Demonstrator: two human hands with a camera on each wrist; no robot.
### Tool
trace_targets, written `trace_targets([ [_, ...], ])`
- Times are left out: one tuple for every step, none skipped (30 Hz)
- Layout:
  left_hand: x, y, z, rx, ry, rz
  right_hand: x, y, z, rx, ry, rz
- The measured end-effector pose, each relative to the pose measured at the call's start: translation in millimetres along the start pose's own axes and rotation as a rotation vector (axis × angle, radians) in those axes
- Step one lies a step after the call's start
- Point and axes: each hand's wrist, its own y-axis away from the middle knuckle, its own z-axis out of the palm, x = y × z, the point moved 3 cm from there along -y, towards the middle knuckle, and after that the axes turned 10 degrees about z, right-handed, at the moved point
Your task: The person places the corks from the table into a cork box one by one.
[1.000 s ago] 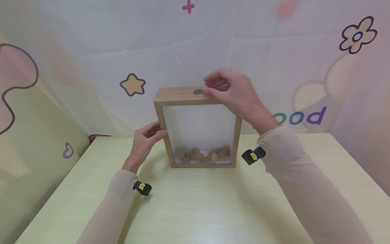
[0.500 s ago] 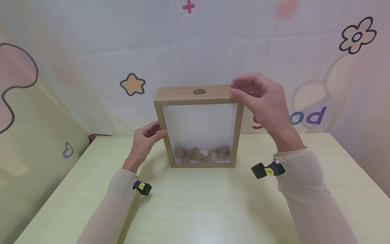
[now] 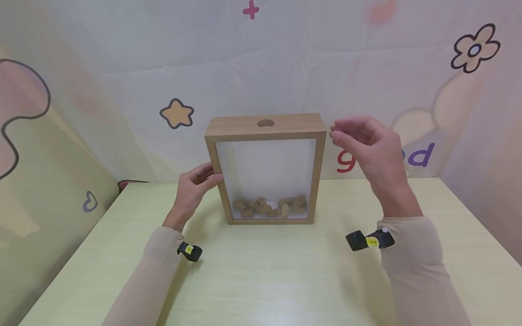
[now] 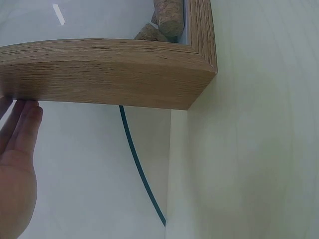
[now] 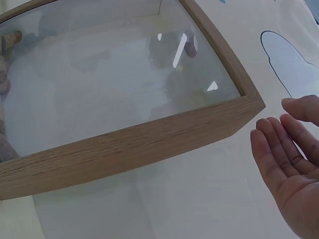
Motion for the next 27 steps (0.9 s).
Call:
trace_targets([
  [0.0, 0.2, 0.0, 0.000, 0.000, -0.001, 2.1, -0.3, -1.2, 0.001, 0.006, 0.010],
  [0.0, 0.3, -0.2, 0.001, -0.001, -0.001, 4.1, -0.7, -2.2, 0.003, 0.018, 0.021],
  [-0.1, 0.4, -0.2, 0.002, 0.000, -0.001, 5.9, -1.1, -3.1, 0.005, 0.031, 0.029],
  [-0.2, 0.3, -0.3, 0.003, 0.000, -0.001, 7.6, -1.5, -3.9, 0.009, 0.042, 0.036],
  [0.0, 0.4, -0.2, 0.002, 0.001, -0.001, 9.2, -1.8, -4.7, 0.013, 0.054, 0.044],
  [0.2, 0.3, -0.2, 0.003, 0.002, 0.000, 10.7, -2.1, -5.5, 0.016, 0.064, 0.050],
  [0.5, 0.2, -0.2, 0.003, 0.004, 0.001, 12.3, -2.4, -6.3, 0.019, 0.073, 0.055],
  [0.5, 0.0, -0.3, 0.004, 0.006, 0.003, 13.9, -2.7, -7.0, 0.024, 0.083, 0.058],
  [0.7, -0.1, -0.4, 0.004, 0.008, 0.005, 15.7, -2.8, -7.8, 0.026, 0.084, 0.061],
  [0.7, -0.3, -0.5, 0.005, 0.009, 0.007, 17.6, -2.9, -8.6, 0.027, 0.084, 0.066],
  [0.8, -0.3, -0.6, 0.005, 0.009, 0.010, 19.7, -3.0, -9.5, 0.029, 0.086, 0.071],
  [0.6, -0.5, -0.7, 0.006, 0.010, 0.012, 21.9, -3.2, -10.4, 0.030, 0.086, 0.077],
  [0.5, -0.5, -0.6, 0.006, 0.010, 0.013, 24.2, -3.4, -11.4, 0.030, 0.090, 0.081],
  [0.3, -0.5, -0.6, 0.006, 0.010, 0.014, 26.8, -3.7, -12.4, 0.030, 0.097, 0.086],
  [0.1, -0.4, -0.8, 0.004, 0.010, 0.013, 29.3, -3.8, -13.2, 0.025, 0.096, 0.087],
  [0.2, -0.2, -1.0, 0.002, 0.010, 0.013, 31.8, -4.2, -14.0, 0.022, 0.107, 0.086],
  [0.3, 0.1, -1.3, 0.002, 0.008, 0.011, 34.2, -4.5, -14.7, 0.020, 0.121, 0.086],
  [0.5, 0.3, -1.6, -0.001, 0.005, 0.010, 36.4, -4.5, -15.5, 0.021, 0.146, 0.087],
  [0.7, 0.8, -2.0, -0.004, 0.003, 0.008, 38.7, -4.4, -16.3, 0.024, 0.182, 0.087],
  [1.0, 1.2, -2.2, -0.007, 0.000, 0.007, 41.0, -4.4, -17.6, 0.028, 0.223, 0.091],
  [1.4, 1.7, -2.6, -0.012, -0.009, 0.007, 42.8, -3.9, -18.9, 0.032, 0.263, 0.098],
  [1.9, 2.1, -3.3, -0.017, -0.020, 0.011, 45.0, -3.4, -20.8, 0.038, 0.317, 0.111],
  [2.0, 2.5, -3.8, -0.023, -0.035, 0.015, 46.9, -2.6, -22.8, 0.045, 0.363, 0.124],
  [2.1, 2.9, -4.6, -0.030, -0.050, 0.021, 49.2, -1.9, -25.1, 0.048, 0.409, 0.134],
  [2.3, 3.3, -5.5, -0.037, -0.062, 0.031, 51.1, -1.0, -27.4, 0.052, 0.450, 0.139],
  [2.4, 3.8, -6.7, -0.044, -0.080, 0.044, 53.1, -0.2, -29.8, 0.055, 0.488, 0.138],
  [2.3, 4.3, -8.2, -0.050, -0.097, 0.057, 54.9, 0.5, -31.9, 0.057, 0.525, 0.133],
])
